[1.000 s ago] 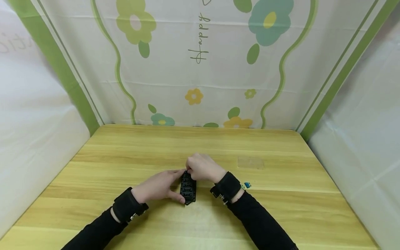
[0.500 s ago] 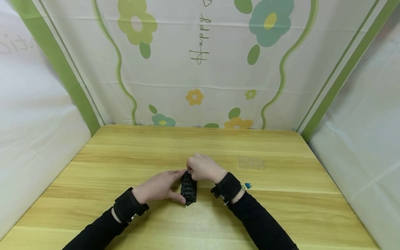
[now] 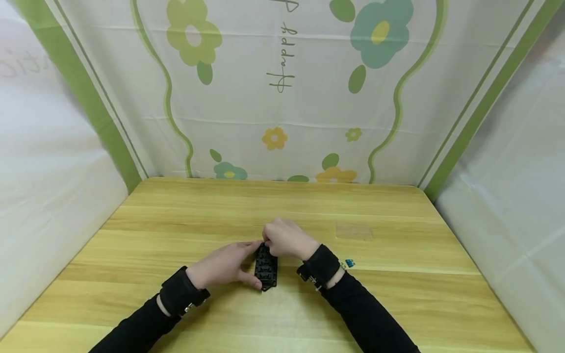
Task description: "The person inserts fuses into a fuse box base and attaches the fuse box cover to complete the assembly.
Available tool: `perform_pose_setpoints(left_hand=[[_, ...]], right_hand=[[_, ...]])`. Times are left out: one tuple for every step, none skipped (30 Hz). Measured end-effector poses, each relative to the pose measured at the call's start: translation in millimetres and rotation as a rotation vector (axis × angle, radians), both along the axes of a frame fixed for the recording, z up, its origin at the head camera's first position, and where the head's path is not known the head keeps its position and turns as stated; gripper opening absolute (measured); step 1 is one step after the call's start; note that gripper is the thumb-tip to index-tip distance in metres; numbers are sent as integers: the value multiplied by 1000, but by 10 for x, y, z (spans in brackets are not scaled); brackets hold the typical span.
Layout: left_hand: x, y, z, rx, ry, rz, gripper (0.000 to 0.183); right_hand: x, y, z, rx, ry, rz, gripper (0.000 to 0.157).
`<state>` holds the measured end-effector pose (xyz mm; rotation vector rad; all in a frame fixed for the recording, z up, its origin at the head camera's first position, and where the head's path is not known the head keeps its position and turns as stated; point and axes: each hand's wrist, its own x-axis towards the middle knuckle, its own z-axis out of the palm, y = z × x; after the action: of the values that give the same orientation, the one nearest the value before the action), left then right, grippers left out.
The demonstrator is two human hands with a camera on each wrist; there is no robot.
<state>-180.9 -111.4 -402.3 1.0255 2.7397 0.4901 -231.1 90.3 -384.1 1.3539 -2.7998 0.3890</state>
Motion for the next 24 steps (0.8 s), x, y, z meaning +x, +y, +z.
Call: perform_pose_setpoints(left_hand=[[-1,-1,-4,-1,2,1,103],[-2,-2,-7,-1,3,2,104],[-3,-3,-11,-3,4,2,104],[-4,-4,-17,-3,7,3,104],[-4,-4,-21,-3,9,3,105],[-6,-3,-24,-1,9,1,105],[-7,-2,-26,2,11,-2,104],[-10,-2,-31,6,14,-6,104],[-11,-1,-34,7,17,-9,103],[-9,2,-34,10,19,-10,103],[-8,3,-33,9,21,-12,103],[-5,4,-31,9,22,-12,102],[-3,5,-30,8,24,-13,102],[-1,6,-30,5,23,-12,103],[2,7,-28,4,22,-10,103],[3,6,-29,2,22,-8,103],[3,6,-31,0,23,-7,104],[3,6,-32,1,21,-8,103],[2,6,-32,1,22,-8,103],[1,6,-33,2,23,-8,103],[0,6,-35,2,24,-8,103],[0,5,-37,-1,24,-8,104],[0,5,-38,-2,24,-8,104],[1,5,-39,-3,24,-8,104]], right_hand=[[0,-2,1,0,2,1,22],[2,-4,2,-1,4,2,22],[4,-6,3,0,8,3,22],[6,-8,4,-1,8,3,22],[8,-9,5,-1,7,3,22],[11,-10,5,-1,8,3,22],[12,-10,6,-1,6,2,22],[14,-9,10,-1,5,1,22],[15,-7,14,-2,4,0,22],[19,-5,16,-4,5,-1,22],[25,-4,20,-7,5,-1,22],[28,-3,22,-9,7,0,23],[32,-2,24,-12,7,1,23],[36,-2,25,-14,10,3,24],[38,-2,24,-14,13,4,25],[40,-3,23,-15,15,6,26],[41,-4,23,-16,14,6,26],[40,-3,20,-17,15,6,27],[39,-3,20,-17,16,5,28],[39,-3,20,-17,17,4,28],[39,-3,21,-17,18,5,28],[38,-3,20,-20,16,7,27],[39,-4,21,-22,16,9,26],[41,-4,24,-23,17,10,26]])
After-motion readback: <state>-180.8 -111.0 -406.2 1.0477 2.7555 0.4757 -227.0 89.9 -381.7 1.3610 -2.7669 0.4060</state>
